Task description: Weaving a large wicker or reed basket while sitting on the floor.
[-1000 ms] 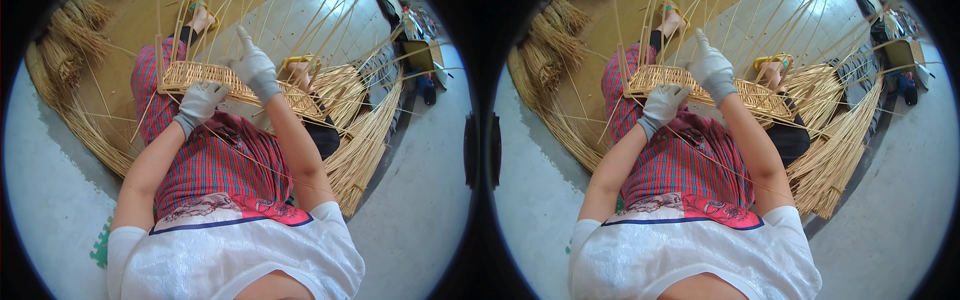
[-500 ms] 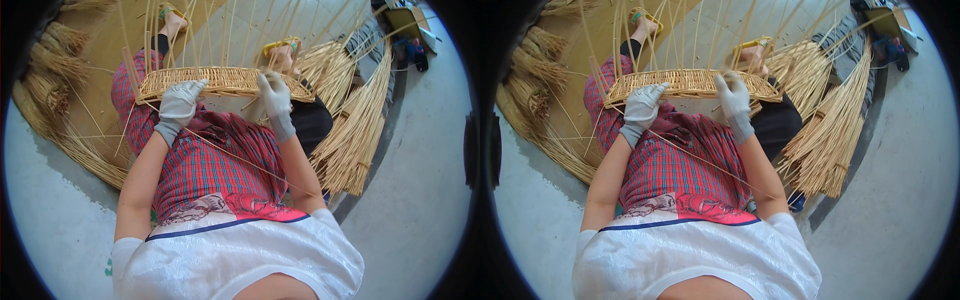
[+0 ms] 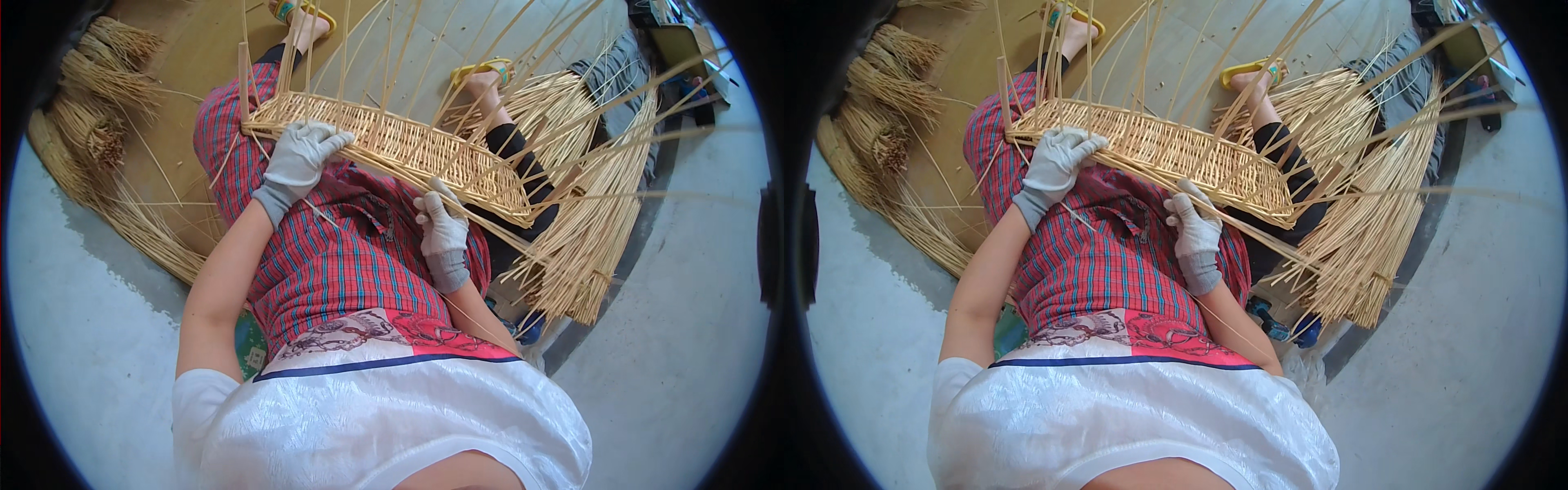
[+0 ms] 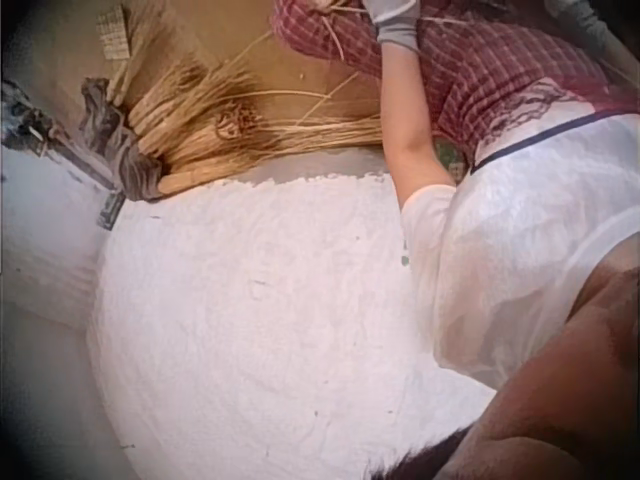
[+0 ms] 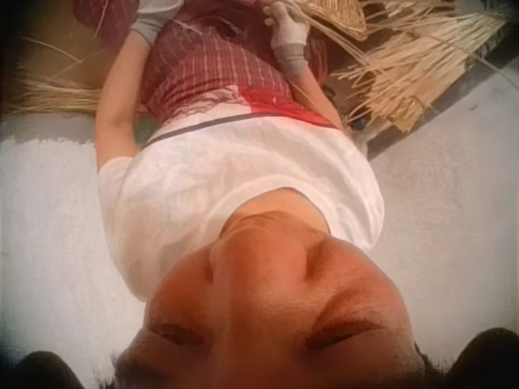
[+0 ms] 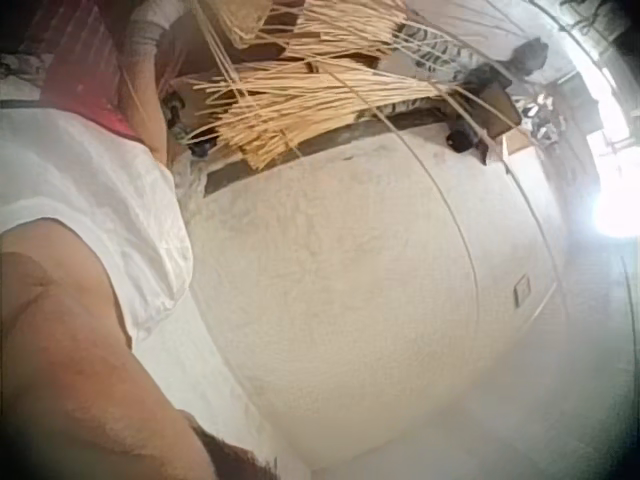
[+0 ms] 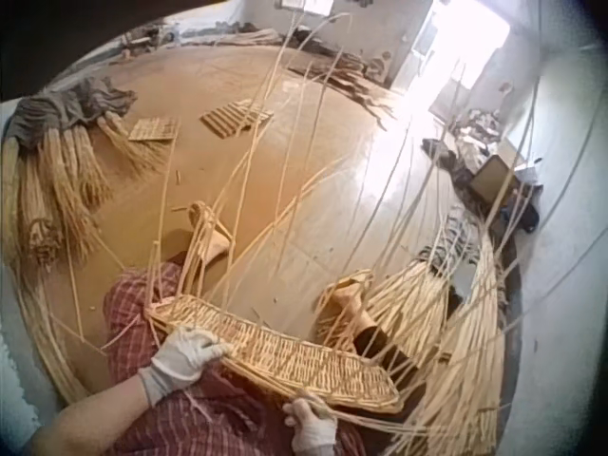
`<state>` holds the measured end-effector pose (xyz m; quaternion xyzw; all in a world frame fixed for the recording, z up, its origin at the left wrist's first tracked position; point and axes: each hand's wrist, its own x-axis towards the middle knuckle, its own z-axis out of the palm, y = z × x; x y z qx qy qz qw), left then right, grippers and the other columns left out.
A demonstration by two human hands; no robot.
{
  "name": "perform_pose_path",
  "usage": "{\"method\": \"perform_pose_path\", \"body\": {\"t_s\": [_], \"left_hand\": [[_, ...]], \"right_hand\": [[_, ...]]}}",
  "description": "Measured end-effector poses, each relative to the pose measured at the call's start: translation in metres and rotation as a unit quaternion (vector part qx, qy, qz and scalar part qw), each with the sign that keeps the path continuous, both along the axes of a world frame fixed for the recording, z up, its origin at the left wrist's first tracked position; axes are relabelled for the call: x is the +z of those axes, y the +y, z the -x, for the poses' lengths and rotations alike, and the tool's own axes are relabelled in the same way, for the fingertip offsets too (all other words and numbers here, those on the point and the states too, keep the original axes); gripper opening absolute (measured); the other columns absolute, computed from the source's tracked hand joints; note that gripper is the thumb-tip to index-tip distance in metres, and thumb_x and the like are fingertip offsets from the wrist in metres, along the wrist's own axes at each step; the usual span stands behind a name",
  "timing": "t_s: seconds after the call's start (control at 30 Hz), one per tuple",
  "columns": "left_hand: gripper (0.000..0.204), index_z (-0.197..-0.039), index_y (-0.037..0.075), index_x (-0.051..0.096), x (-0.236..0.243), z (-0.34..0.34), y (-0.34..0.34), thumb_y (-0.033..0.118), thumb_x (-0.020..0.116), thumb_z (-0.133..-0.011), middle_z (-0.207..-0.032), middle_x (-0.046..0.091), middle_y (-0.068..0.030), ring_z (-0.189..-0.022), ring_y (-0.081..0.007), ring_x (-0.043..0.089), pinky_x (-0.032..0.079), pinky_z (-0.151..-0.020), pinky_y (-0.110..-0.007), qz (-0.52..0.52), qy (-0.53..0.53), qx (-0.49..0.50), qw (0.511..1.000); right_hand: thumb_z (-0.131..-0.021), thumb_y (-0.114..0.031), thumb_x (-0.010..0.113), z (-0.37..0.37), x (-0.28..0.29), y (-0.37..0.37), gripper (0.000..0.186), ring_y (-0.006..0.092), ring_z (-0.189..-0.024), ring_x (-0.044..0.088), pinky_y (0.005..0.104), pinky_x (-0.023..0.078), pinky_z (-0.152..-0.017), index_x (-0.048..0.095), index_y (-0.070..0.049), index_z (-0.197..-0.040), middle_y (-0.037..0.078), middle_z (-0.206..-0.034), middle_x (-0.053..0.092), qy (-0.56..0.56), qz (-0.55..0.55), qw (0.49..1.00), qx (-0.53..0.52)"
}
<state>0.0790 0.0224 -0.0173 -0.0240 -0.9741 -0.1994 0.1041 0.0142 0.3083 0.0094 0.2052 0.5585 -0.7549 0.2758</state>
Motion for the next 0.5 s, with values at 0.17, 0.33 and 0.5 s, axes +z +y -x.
{"method": "perform_pose_path", "body": {"t_s": [0.17, 0.33, 0.5], "left_hand": [[0.037, -0.118, 0.013, 0.071, 0.015, 0.01, -0.004, 0.029, 0.075, -0.085, -0.117, 0.072, -0.0092, -0.11, -0.0275, 0.067, 0.047, -0.095, -0.04, -0.089, -0.057, 0.025, 0.994], [0.03, -0.12, 0.015, 0.07, 0.018, 0.012, -0.011, 0.028, 0.07, -0.093, -0.105, 0.074, -0.0141, -0.097, -0.0328, 0.07, 0.052, -0.086, -0.045, -0.156, -0.057, 0.03, 0.986], [0.028, -0.126, 0.021, 0.069, 0.018, 0.041, 0.005, 0.02, 0.061, -0.099, -0.098, 0.073, -0.0192, -0.09, -0.0384, 0.07, 0.054, -0.079, -0.048, -0.172, -0.15, 0.101, 0.968]], "right_hand": [[-0.1, -0.009, 0.066, 0.003, 0.009, -0.002, 0.026, 0.0144, -0.081, 0.069, 0.0247, 0.057, -0.063, 0.067, -0.002, -0.126, 0.008, -0.101, 0.073, -0.053, -0.067, 0.995, 0.042], [-0.105, -0.009, 0.054, 0.078, 0.06, -0.07, 0.034, 0.0167, -0.1, 0.068, 0.0315, 0.056, -0.09, 0.059, 0.001, -0.137, 0.012, -0.113, 0.07, 0.435, -0.142, 0.87, 0.187], [-0.098, -0.007, 0.057, 0.199, 0.025, -0.18, 0.054, 0.0193, -0.104, 0.067, 0.0343, 0.053, -0.096, 0.05, -0.011, -0.151, 0.01, -0.113, 0.07, 0.563, -0.234, 0.715, 0.342]]}}
